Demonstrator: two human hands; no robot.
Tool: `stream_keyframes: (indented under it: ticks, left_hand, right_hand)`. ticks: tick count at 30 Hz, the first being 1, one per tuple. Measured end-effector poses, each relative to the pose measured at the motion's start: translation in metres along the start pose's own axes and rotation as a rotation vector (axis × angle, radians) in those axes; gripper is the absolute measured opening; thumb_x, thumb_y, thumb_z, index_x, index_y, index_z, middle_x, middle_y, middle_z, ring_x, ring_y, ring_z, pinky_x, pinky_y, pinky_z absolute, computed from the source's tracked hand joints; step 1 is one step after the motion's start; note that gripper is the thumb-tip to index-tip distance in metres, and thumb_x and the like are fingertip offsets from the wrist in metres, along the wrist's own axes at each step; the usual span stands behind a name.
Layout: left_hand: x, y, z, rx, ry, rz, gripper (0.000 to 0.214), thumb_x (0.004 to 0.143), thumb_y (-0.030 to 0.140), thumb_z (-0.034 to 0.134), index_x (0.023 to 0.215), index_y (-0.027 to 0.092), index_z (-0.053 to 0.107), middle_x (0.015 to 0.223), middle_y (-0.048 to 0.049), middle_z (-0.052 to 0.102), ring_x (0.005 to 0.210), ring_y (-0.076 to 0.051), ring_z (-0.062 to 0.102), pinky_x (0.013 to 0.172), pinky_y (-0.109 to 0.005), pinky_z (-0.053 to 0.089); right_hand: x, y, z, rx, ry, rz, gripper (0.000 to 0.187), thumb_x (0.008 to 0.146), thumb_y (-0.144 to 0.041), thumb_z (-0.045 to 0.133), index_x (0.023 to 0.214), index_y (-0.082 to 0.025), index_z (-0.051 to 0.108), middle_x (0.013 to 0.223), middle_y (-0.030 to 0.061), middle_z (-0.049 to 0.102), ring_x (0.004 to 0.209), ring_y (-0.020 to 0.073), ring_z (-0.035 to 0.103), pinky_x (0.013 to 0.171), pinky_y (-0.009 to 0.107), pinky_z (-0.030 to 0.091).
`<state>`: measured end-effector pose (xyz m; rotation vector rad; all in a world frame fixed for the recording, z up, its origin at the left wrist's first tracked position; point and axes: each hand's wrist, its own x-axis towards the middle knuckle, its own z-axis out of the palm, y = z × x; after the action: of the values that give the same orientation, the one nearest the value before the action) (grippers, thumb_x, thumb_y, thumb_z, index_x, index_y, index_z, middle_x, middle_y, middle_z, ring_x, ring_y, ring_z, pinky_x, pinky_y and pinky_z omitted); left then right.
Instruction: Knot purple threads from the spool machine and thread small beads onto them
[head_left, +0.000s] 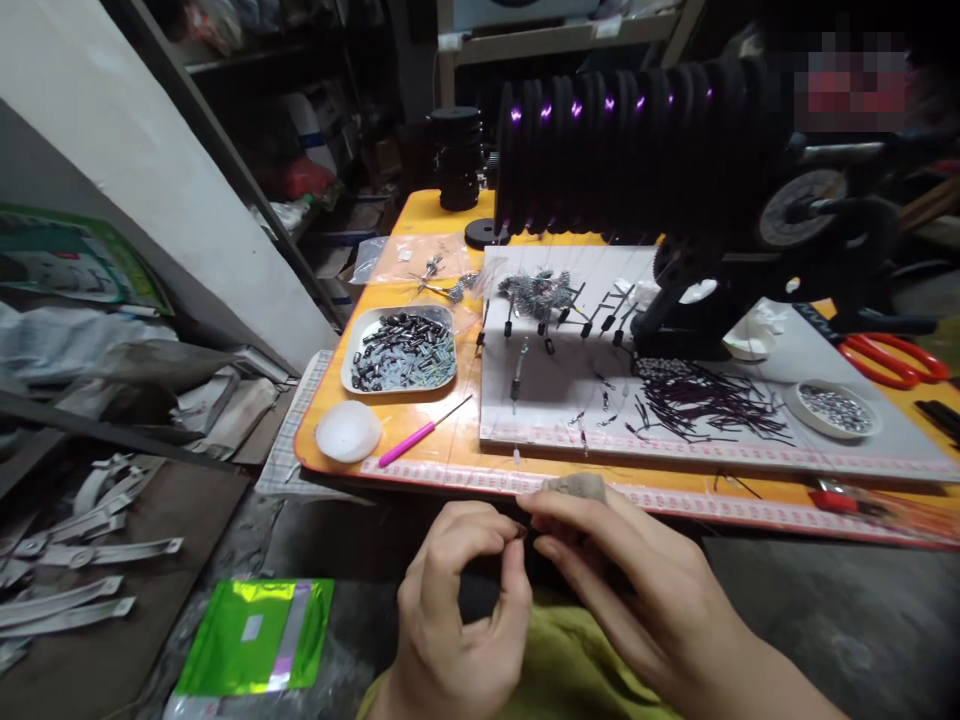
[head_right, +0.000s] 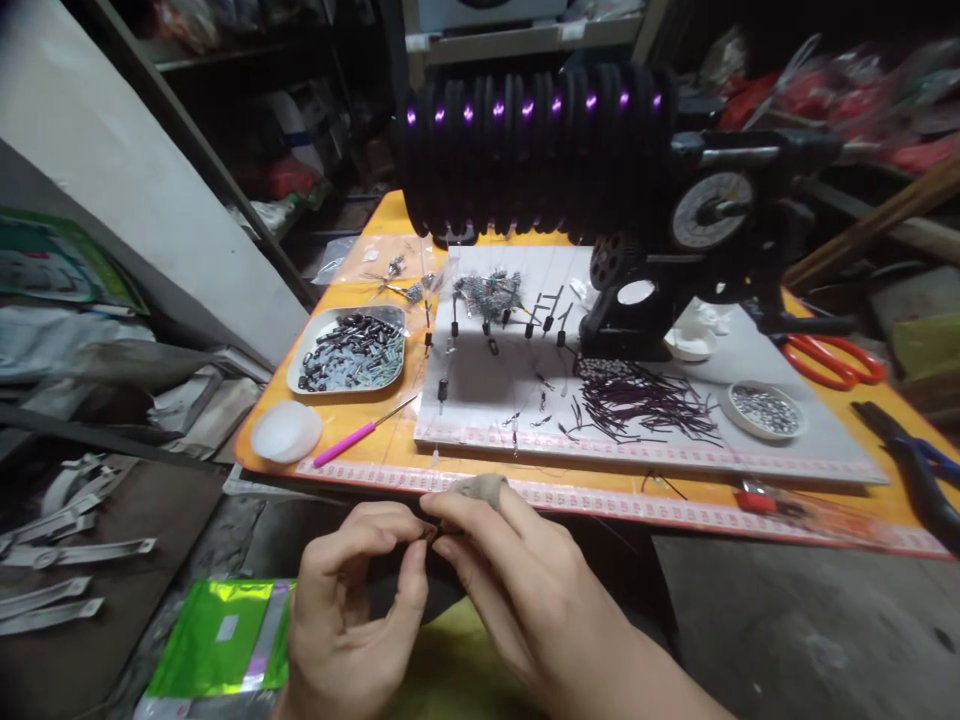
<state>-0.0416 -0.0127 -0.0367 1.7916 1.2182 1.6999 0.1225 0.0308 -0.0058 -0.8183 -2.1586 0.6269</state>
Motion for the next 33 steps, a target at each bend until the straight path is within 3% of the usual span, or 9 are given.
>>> stream_keyframes:
  ticks: [9,12,14,16,19,24,30,33]
  left_hand:
    - [0.003,0.000,-0.002,-0.027,0.004,-0.089,0.043,0.080,-0.009,0.058,0.110,0.020,0.049,0.094,-0.0034,0.062,0.092,-0.015,0.065,0.081,-0.028,0.058]
    - [0.003,0.003,-0.002,-0.069,0.009,-0.117,0.040,0.081,-0.006,0.059,0.108,0.023,0.051,0.093,-0.0015,0.063,0.090,-0.014,0.066,0.081,-0.025,0.057]
    - [0.002,0.007,0.000,-0.120,0.057,-0.213,0.036,0.084,-0.003,0.059,0.106,0.025,0.054,0.092,0.0005,0.065,0.088,-0.012,0.068,0.081,-0.021,0.057]
    - [0.002,0.011,0.002,-0.211,0.112,-0.398,0.029,0.087,0.004,0.062,0.105,0.027,0.059,0.092,0.0014,0.069,0.086,-0.011,0.071,0.082,-0.018,0.057]
    - [0.006,0.015,0.002,-0.370,0.071,-0.637,0.026,0.084,0.016,0.073,0.108,0.024,0.067,0.093,-0.0028,0.075,0.085,-0.015,0.073,0.081,-0.022,0.059]
    - [0.013,0.013,-0.002,-0.324,-0.089,-0.541,0.007,0.086,0.019,0.070,0.082,0.018,0.076,0.078,-0.0050,0.073,0.073,-0.016,0.071,0.068,-0.022,0.058]
    - [0.003,0.015,0.012,-0.385,0.094,-0.649,0.020,0.079,0.034,0.079,0.069,0.019,0.072,0.066,-0.0008,0.068,0.061,-0.013,0.064,0.060,-0.018,0.053]
    - [-0.003,0.013,0.023,-0.420,0.181,-0.580,0.023,0.076,0.035,0.082,0.066,0.019,0.069,0.062,0.0003,0.065,0.059,-0.011,0.060,0.057,-0.017,0.049]
  right_hand:
    - [0.011,0.000,-0.002,0.045,-0.071,0.002,0.031,0.098,-0.009,0.048,0.125,-0.023,0.053,0.093,0.0032,0.061,0.080,0.0116,0.063,0.072,0.018,0.053]
    - [0.014,0.000,-0.003,0.025,-0.079,-0.001,0.023,0.098,-0.010,0.048,0.115,-0.022,0.057,0.088,0.0024,0.060,0.075,0.0120,0.061,0.066,0.019,0.051]
    - [0.014,0.000,-0.003,0.008,-0.075,-0.007,0.018,0.098,-0.010,0.048,0.107,-0.022,0.059,0.083,0.0017,0.058,0.070,0.0122,0.059,0.061,0.019,0.048]
    - [0.013,0.001,-0.004,-0.004,-0.061,-0.026,0.018,0.097,-0.009,0.047,0.102,-0.021,0.059,0.081,0.0014,0.055,0.067,0.0120,0.057,0.058,0.019,0.047]
    - [0.010,0.002,-0.005,-0.041,-0.024,-0.062,0.021,0.095,-0.007,0.046,0.102,-0.022,0.059,0.083,0.0023,0.055,0.067,0.0123,0.057,0.059,0.020,0.049]
    - [0.003,0.003,-0.008,-0.112,0.010,-0.090,0.027,0.092,-0.004,0.045,0.105,-0.022,0.061,0.081,0.0023,0.056,0.065,0.0125,0.057,0.058,0.019,0.050]
    - [0.001,-0.002,-0.006,-0.067,0.028,-0.091,0.022,0.099,-0.015,0.043,0.098,-0.019,0.065,0.077,0.0025,0.057,0.065,0.0126,0.057,0.057,0.020,0.051]
    - [-0.003,-0.003,-0.017,-0.081,0.063,-0.102,0.022,0.099,-0.015,0.048,0.112,-0.020,0.064,0.104,0.0092,0.064,0.087,0.0146,0.066,0.072,0.021,0.056]
